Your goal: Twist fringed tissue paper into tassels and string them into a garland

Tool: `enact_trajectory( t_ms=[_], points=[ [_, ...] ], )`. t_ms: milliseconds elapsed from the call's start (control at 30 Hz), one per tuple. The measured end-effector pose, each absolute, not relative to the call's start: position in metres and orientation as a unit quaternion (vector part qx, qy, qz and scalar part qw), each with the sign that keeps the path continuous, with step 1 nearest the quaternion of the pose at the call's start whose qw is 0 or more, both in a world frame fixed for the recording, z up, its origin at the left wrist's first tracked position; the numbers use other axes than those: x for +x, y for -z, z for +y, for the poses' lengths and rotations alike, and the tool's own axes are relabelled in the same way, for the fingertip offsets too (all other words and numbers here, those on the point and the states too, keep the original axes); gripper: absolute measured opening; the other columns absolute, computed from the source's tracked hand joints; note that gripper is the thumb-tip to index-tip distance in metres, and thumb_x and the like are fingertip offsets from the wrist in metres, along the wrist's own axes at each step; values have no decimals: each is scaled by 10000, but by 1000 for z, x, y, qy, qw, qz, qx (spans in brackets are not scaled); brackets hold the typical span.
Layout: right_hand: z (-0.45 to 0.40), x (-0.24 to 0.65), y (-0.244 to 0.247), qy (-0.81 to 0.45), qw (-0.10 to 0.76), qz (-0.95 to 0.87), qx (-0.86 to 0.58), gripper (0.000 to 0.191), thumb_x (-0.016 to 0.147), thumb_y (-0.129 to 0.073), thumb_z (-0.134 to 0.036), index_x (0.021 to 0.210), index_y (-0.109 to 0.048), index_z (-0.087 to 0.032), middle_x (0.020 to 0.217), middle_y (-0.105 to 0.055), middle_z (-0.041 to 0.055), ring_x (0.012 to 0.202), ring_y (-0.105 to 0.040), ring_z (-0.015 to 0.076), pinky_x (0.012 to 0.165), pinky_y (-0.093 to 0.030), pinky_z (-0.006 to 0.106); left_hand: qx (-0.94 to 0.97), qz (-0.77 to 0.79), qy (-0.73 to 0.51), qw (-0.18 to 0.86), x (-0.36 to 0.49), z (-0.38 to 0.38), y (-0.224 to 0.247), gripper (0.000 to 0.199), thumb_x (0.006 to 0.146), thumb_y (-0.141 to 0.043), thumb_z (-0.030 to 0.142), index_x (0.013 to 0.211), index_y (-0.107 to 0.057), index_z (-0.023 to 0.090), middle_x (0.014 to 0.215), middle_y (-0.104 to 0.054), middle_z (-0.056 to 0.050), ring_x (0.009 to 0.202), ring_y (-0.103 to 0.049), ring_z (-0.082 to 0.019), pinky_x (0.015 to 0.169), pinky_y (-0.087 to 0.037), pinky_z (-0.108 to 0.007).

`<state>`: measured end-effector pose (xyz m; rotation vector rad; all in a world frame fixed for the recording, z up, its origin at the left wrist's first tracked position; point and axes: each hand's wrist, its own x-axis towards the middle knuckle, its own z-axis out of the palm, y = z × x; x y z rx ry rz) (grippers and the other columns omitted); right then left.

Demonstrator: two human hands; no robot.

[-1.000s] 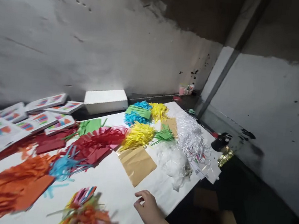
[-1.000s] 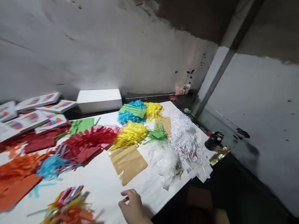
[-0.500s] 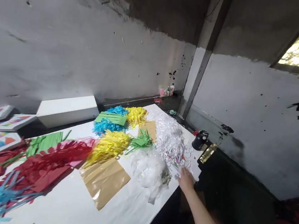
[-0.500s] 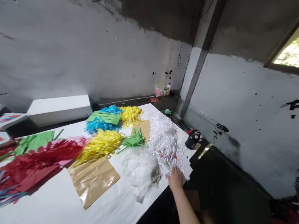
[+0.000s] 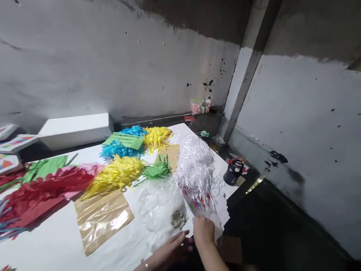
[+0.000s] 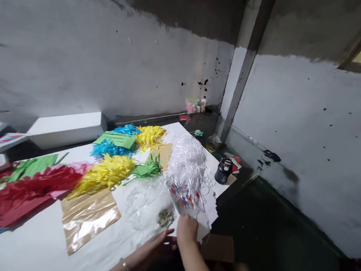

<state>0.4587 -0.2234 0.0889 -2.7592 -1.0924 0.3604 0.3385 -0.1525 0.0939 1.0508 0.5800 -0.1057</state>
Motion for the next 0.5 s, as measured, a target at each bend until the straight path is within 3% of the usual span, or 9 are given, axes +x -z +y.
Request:
enact_trajectory(
  t_ms=[100,200,300,367,433,500],
  points=[
    [-239,430,-104,-111,121,-390,-906,342,880,-419,-58,1068,-693,-139,1080,-698,157,1040,-648,263,896,-491,387,366,298,14,881,372,-170,-101,526,742,-609,623,918,-660,130,901,-704,-122,879,-664,-260,784,-503,-354],
    [-267,432,-99,-116,271,-442,-847,354,898,-490,-199,1230,-610,-220,1291,-600,81,1256,-494,221,1109,-307,422,399,397,-80,822,376,-166,-106,390,708,-703,495,827,-636,130,722,-684,-63,690,-648,-204,670,-496,-305],
    [-291,465,-74,-154,383,-389,-823,403,877,-522,-354,1249,-596,-218,1359,-537,91,1300,-440,257,1117,-275,491,472,422,-66,771,352,-149,-118,393,682,-737,469,843,-640,123,699,-679,-38,635,-625,-186,609,-474,-285],
    [-299,484,-57,-166,451,-283,-830,429,812,-591,-444,1143,-664,-180,1338,-546,140,1293,-438,314,1108,-266,522,504,415,-48,756,330,-136,-130,412,678,-740,487,852,-653,123,774,-706,-57,718,-646,-212,645,-481,-291],
    [-300,491,-49,-177,514,-191,-817,469,776,-610,-529,1052,-696,-160,1250,-607,173,1234,-494,342,1075,-316,524,517,422,-50,743,311,-126,-142,410,680,-744,483,869,-662,129,853,-722,-75,818,-659,-243,705,-492,-308],
    [-296,482,-57,-253,590,-138,-754,521,797,-573,-579,1108,-665,-172,1179,-654,153,1162,-562,322,1000,-416,491,512,439,-56,736,298,-120,-152,397,682,-754,460,884,-666,130,886,-728,-85,874,-662,-265,759,-497,-331]
  ],
)
